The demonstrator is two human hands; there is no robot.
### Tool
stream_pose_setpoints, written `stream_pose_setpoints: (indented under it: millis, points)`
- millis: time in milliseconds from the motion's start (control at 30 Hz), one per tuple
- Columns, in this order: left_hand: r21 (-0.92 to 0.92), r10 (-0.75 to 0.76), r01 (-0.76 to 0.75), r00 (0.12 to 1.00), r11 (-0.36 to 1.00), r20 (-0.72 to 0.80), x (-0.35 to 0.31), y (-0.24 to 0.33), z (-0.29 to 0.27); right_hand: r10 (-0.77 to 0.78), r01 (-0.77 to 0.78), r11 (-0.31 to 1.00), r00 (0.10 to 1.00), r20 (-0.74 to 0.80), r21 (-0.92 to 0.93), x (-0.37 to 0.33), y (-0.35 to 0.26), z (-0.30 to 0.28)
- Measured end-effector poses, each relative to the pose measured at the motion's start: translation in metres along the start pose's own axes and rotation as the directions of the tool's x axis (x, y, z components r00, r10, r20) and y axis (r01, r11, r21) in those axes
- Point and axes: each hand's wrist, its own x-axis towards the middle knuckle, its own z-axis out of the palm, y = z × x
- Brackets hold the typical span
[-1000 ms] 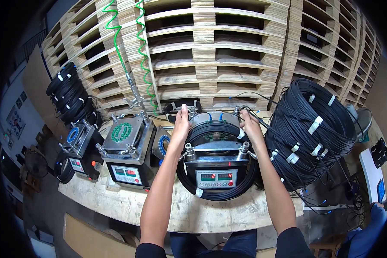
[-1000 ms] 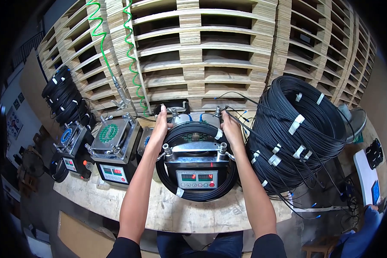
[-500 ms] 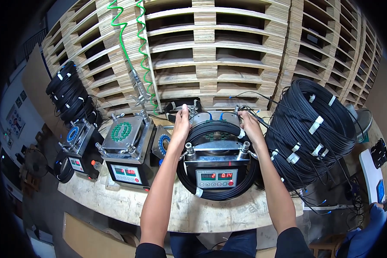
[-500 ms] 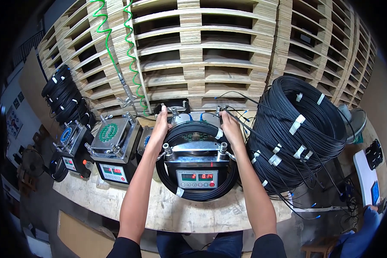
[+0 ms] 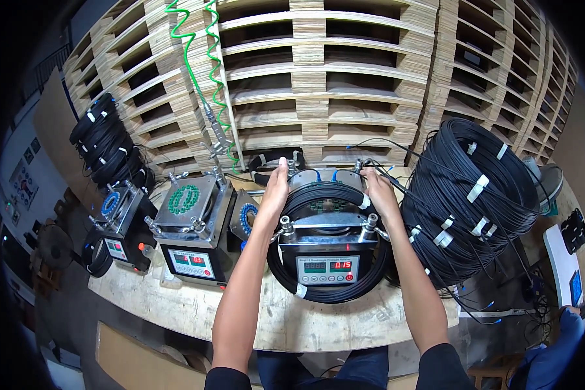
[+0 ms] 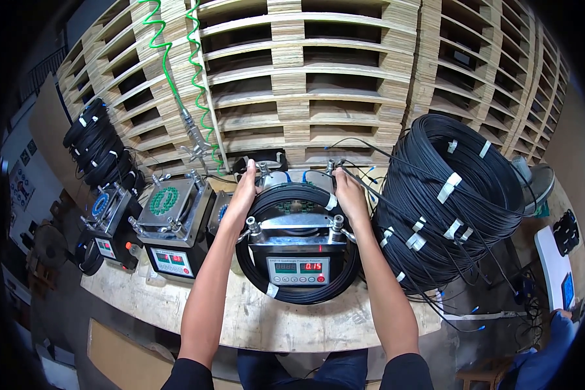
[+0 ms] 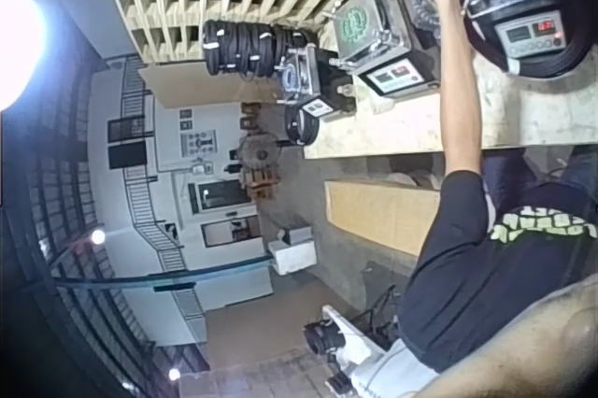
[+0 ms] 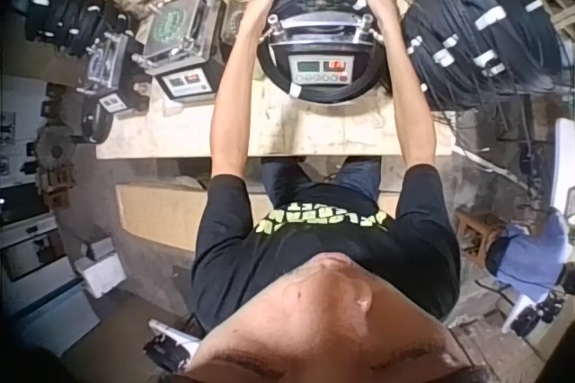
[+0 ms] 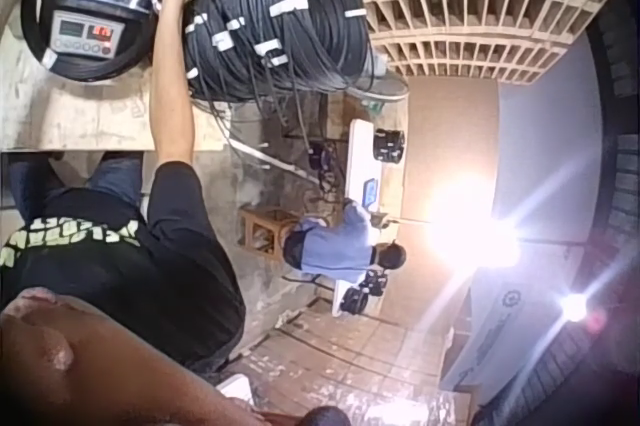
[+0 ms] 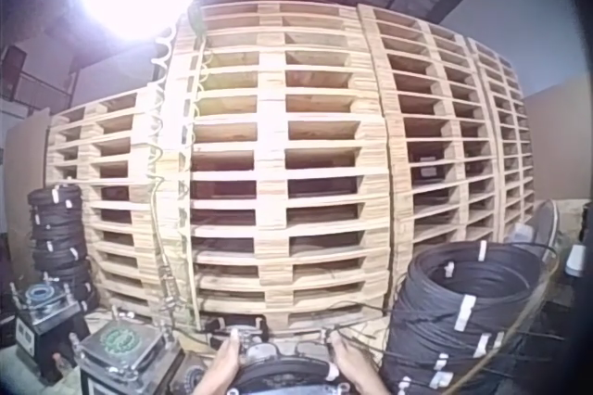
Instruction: Finishing and processing industrial coils of black wire using crimping or sealing machinery.
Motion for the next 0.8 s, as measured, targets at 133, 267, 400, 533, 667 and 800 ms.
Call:
stream_pose_setpoints:
  millis: [133,267,400,533,667,800]
  points:
    - [0.039,0.033,-0.031,0.998,0.999,-0.048,0.015,-0.018,-0.010,-0.029,0.028,0.999,0.996,0.080,0.018,0.000,-0.002,0.006]
    - [0.019,0.015,-0.014,0.999,1.000,-0.045,0.001,-0.004,-0.001,-0.050,0.045,0.996,0.997,0.062,0.078,0.002,0.004,0.003]
    - [-0.043,-0.016,0.015,0.999,0.999,-0.035,-0.004,0.002,-0.003,-0.076,0.070,0.990,0.996,0.041,0.119,0.002,0.005,0.007]
    - [-0.044,0.023,-0.024,0.999,0.999,-0.039,-0.004,0.002,-0.004,-0.044,0.042,0.996,0.998,0.036,0.073,0.005,0.005,0.006]
    - [0.030,-0.018,0.018,1.000,0.999,-0.004,-0.005,0.005,-0.005,-0.011,0.012,1.000,1.000,-0.008,0.027,-0.004,-0.006,0.005]
    - [0.063,0.017,-0.017,1.000,0.998,0.013,0.001,-0.002,-0.009,-0.042,0.042,0.999,0.999,0.009,0.001,-0.003,-0.006,0.006]
